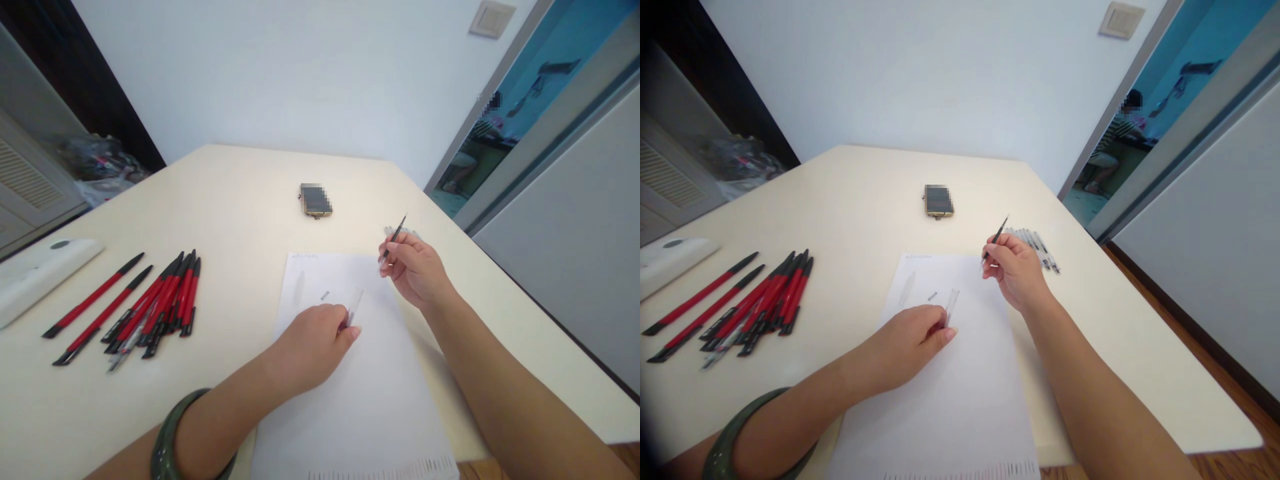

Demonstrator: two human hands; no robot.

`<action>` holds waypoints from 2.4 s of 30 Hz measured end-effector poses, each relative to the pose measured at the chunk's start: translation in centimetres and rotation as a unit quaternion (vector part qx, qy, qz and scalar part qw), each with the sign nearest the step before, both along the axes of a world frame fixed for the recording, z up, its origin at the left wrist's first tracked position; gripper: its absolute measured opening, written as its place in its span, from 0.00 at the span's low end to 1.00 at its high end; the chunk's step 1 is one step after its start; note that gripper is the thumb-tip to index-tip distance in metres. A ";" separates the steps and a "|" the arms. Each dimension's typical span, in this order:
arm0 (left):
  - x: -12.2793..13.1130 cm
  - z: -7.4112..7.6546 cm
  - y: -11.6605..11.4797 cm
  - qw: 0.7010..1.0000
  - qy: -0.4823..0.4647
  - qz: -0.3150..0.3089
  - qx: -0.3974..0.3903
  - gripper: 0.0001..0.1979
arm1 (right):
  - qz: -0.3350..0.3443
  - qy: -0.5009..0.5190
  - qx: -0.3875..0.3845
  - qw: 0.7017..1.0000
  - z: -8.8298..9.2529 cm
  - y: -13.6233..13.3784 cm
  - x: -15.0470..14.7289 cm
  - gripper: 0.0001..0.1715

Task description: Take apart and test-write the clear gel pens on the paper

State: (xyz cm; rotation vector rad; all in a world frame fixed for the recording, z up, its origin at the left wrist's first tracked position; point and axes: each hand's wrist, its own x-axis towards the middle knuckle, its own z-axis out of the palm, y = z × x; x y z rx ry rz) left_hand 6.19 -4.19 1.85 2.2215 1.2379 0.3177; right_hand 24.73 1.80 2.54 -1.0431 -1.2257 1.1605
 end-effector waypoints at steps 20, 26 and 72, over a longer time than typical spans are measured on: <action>-0.1 -0.2 0.0 1.000 -0.013 -0.006 0.004 0.13 | 0.153 -0.027 -0.004 0.988 -0.1 -1.3 -1.0 0.07; -0.2 -0.1 0.1 1.000 -0.029 -0.005 -0.008 0.14 | 0.313 -0.172 -0.012 0.934 0.5 -1.6 0.1 0.15; 0.1 -0.5 0.1 0.998 -0.052 0.018 -0.011 0.14 | 0.146 -0.511 0.225 0.817 -2.8 -0.1 -3.1 0.05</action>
